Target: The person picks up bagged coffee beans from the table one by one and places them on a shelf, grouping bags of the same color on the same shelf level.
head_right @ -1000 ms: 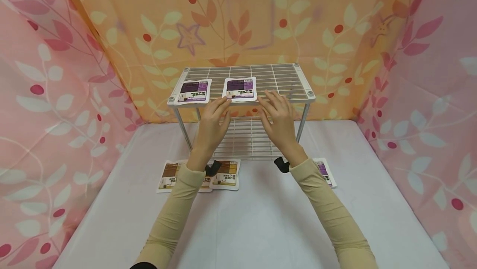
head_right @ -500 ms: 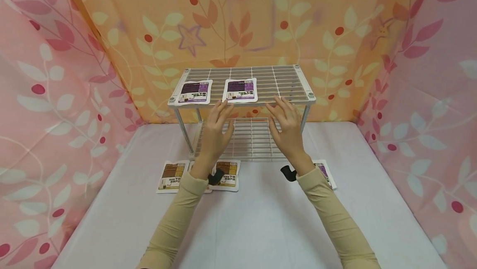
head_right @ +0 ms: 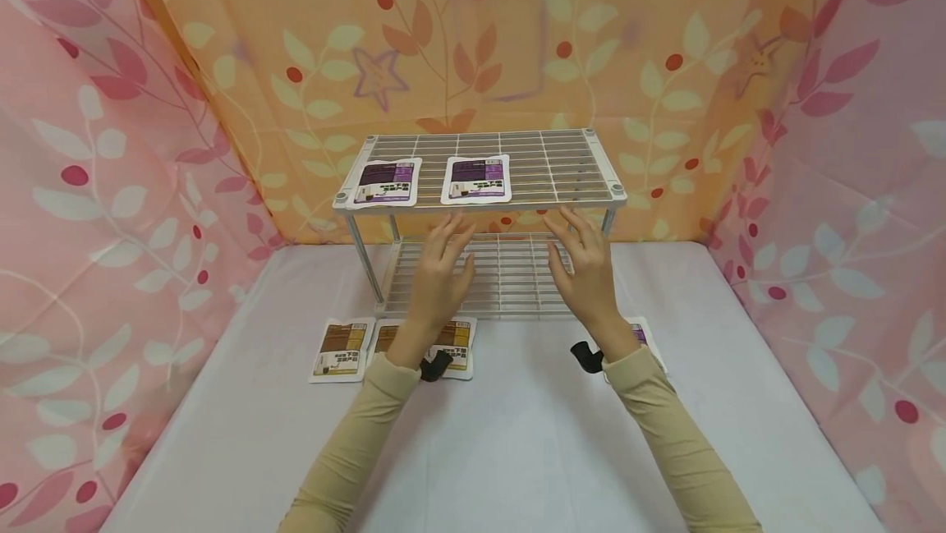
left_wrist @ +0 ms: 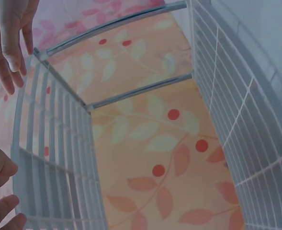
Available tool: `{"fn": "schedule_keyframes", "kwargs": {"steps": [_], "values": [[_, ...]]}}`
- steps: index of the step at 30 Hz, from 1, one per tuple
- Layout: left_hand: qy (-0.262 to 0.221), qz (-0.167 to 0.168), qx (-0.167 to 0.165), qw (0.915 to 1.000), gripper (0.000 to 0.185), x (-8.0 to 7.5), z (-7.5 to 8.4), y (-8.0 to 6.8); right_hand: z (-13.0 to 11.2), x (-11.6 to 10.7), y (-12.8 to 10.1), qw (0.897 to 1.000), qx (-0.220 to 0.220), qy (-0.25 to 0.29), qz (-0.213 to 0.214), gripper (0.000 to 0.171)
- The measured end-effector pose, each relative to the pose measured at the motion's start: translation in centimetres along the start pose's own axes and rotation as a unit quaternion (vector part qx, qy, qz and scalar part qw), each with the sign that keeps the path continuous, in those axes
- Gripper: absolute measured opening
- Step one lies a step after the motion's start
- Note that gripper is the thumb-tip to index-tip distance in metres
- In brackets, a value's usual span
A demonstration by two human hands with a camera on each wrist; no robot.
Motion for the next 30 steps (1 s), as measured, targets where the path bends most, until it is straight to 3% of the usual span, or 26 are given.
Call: {"fn": "schedule_keyframes", "kwargs": {"steps": [18,30], "values": [[0.003,-0.057,-0.038,0.9976,0.041,2.6,0.8,-2.6,1.1,-1.1,-3.4,0.998,0.054,0.010,-0.036,0.037],[-0.015,-0.119,-0.058,0.9910,0.043,4.7,1.3,-4.5,2.2,-1.2,-6.6,0.994,0.088,0.003,-0.069,0.033]]}}
Point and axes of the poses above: each hand's wrist, its own y-axis towards the middle knuckle, its own x-axis out of the palm, z = x × y, the point moved 3 cm from there along y, towards the middle knuckle, and after that the axes turned 13 degrees about -x, right-handed, at the moved point
